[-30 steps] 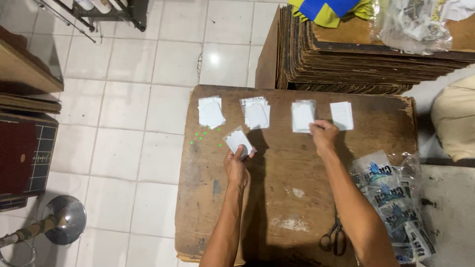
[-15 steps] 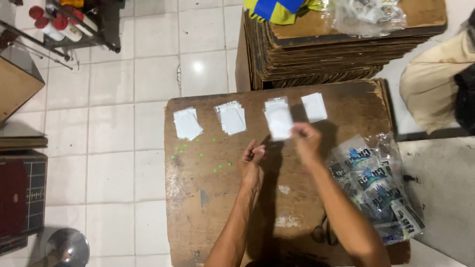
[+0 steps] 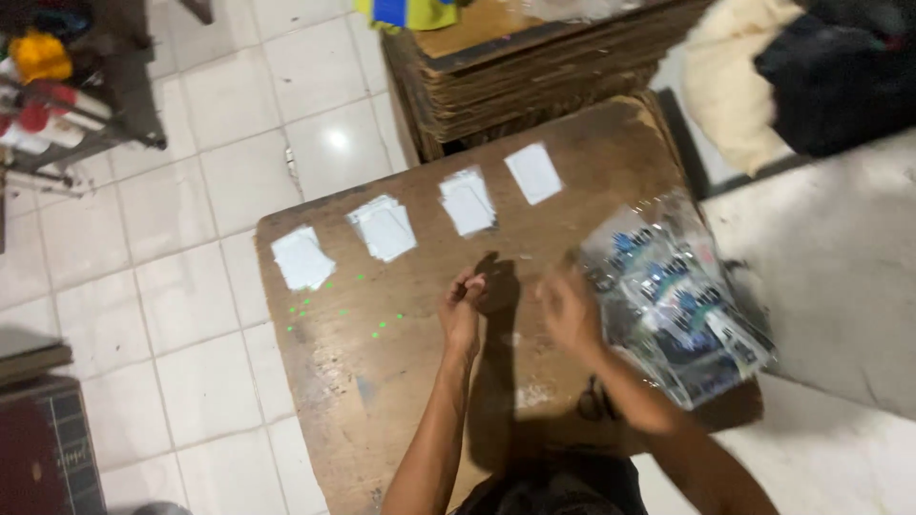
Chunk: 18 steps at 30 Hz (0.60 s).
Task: Cutting small white labels from a sheet using scissors and arranging them in rows on a table.
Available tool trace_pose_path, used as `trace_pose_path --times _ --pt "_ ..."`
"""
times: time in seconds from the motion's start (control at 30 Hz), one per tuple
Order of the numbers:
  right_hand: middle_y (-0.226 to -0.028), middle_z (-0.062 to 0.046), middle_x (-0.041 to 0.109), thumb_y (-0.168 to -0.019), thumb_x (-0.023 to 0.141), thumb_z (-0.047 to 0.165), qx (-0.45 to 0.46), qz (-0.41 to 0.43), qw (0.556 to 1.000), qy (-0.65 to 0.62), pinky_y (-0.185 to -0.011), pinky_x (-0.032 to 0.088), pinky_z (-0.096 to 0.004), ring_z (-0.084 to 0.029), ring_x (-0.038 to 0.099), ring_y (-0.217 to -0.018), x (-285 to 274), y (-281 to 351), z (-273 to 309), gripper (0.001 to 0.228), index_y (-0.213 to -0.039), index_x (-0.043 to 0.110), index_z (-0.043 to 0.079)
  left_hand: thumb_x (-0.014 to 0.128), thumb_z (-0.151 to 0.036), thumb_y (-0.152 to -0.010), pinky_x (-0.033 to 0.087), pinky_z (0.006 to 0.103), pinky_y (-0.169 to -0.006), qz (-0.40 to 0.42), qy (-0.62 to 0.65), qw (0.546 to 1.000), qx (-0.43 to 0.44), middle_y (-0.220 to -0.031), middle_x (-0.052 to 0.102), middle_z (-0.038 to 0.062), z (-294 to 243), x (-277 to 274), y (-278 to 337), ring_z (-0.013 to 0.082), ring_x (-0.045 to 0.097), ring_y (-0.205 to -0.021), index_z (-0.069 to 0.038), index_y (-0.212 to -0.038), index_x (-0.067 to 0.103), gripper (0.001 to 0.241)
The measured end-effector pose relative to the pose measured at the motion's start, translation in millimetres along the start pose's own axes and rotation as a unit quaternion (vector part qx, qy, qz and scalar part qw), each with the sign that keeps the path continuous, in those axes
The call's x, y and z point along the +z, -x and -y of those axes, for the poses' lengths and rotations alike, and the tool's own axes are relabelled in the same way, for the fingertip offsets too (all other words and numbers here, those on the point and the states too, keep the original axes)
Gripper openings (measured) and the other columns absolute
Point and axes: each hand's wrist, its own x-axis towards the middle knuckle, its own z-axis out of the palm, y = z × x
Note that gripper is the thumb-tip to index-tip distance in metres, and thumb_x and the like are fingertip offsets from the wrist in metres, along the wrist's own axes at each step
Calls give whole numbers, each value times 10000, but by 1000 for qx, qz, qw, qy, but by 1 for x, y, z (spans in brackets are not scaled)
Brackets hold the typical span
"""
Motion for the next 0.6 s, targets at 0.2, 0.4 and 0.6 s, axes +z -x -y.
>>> trace_pose_path --times 0.2,0.4,0.6 --pt "-1245 -116 688 -930 654 212 62 96 993 -35 -1020 503 -421 -302 652 -1160 -59 210 -21 316 -1224 676 97 650 -240 -899 523 333 -883 201 -341 901 179 -1107 766 54 34 113 16 205 715 -1018 -154 -1104 741 241" --pt "-1150 -76 706 -903 681 182 95 6 995 -11 -947 537 -388 -255 669 -1073 -98 233 -42 275 -1163 714 100 814 -641 -702 433 489 -1031 144 -693 634 311 -1395 554 145 88 203 -11 388 446 -1341 -121 -1516 374 1062" --pt "-1142 -90 699 -904 688 164 112 -19 993 -30 -933 525 -390 -275 675 -1052 -106 216 -43 257 -1153 710 101 627 -214 -796 584 438 -786 148 -588 792 75 -1181 733 105 37 226 18 313 720 -1023 -245 -1377 631 582"
